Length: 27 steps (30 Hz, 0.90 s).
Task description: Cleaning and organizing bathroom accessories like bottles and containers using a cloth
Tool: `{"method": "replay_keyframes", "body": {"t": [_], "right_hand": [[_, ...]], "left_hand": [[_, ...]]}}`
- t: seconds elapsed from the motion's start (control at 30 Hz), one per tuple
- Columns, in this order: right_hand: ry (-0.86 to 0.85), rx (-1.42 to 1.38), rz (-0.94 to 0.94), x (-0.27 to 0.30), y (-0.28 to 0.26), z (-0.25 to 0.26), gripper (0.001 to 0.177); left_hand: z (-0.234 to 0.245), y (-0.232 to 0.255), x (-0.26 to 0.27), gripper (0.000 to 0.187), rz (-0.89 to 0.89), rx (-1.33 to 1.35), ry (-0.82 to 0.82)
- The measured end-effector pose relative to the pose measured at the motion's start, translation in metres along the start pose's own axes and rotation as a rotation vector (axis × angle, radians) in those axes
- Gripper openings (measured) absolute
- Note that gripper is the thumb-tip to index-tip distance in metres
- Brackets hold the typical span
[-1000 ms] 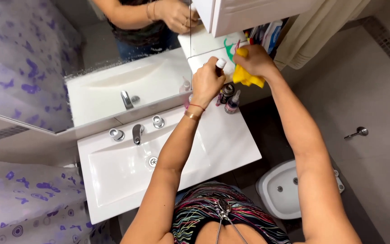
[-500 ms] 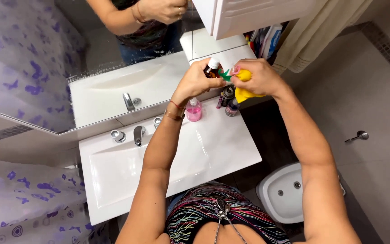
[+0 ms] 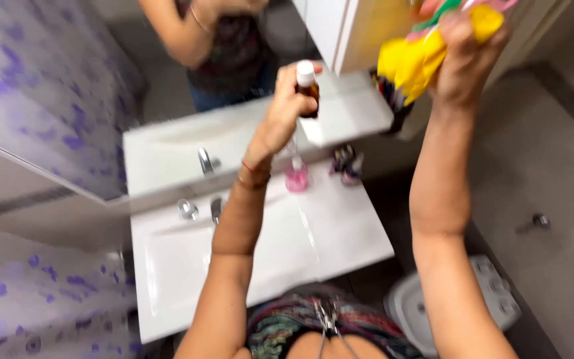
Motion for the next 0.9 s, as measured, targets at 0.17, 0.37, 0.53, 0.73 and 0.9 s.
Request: {"method": "replay_keyframes", "body": {"t": [0.17,0.37,0.53,0.73,0.9], "right_hand": [[-0.189,0.032,-0.12,-0.014,-0.021,-0.05,0.019],[-0.192,-0.006,-0.155,-0.017,-0.021,-0.049,0.013],[-0.138,-0.231,-0.148,-0.007,-0.006,-0.017,0.016],[-0.184,-0.492,-0.186,0.01,-0.025,0.031,0.011],[-0.16,-0.492,-0.184,0.007,-0.015,0.066,0.013]], "left_hand": [[-0.007,0.044,0.001,0.035,-0.173,0.164,-0.094],[-0.001,0.076,0.002,0.029,-0.233,-0.196,0.025],[0.001,0.065,-0.006,0.041,-0.343,-0.123,0.056],[-0.026,0.097,-0.009,0.05,-0.358,-0.487,0.192],[-0.06,0.1,-0.05,0.049,-0.413,-0.867,0.322]]}}
Point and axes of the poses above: each hand's wrist, its own x-axis away from the middle knuckle, its own z-axis out of the back of the hand, y = z × x, the point moved 6 cm from there along -x, towards the middle knuckle, and after that the axes turned 15 degrees about -y, right-handed, at the moved point
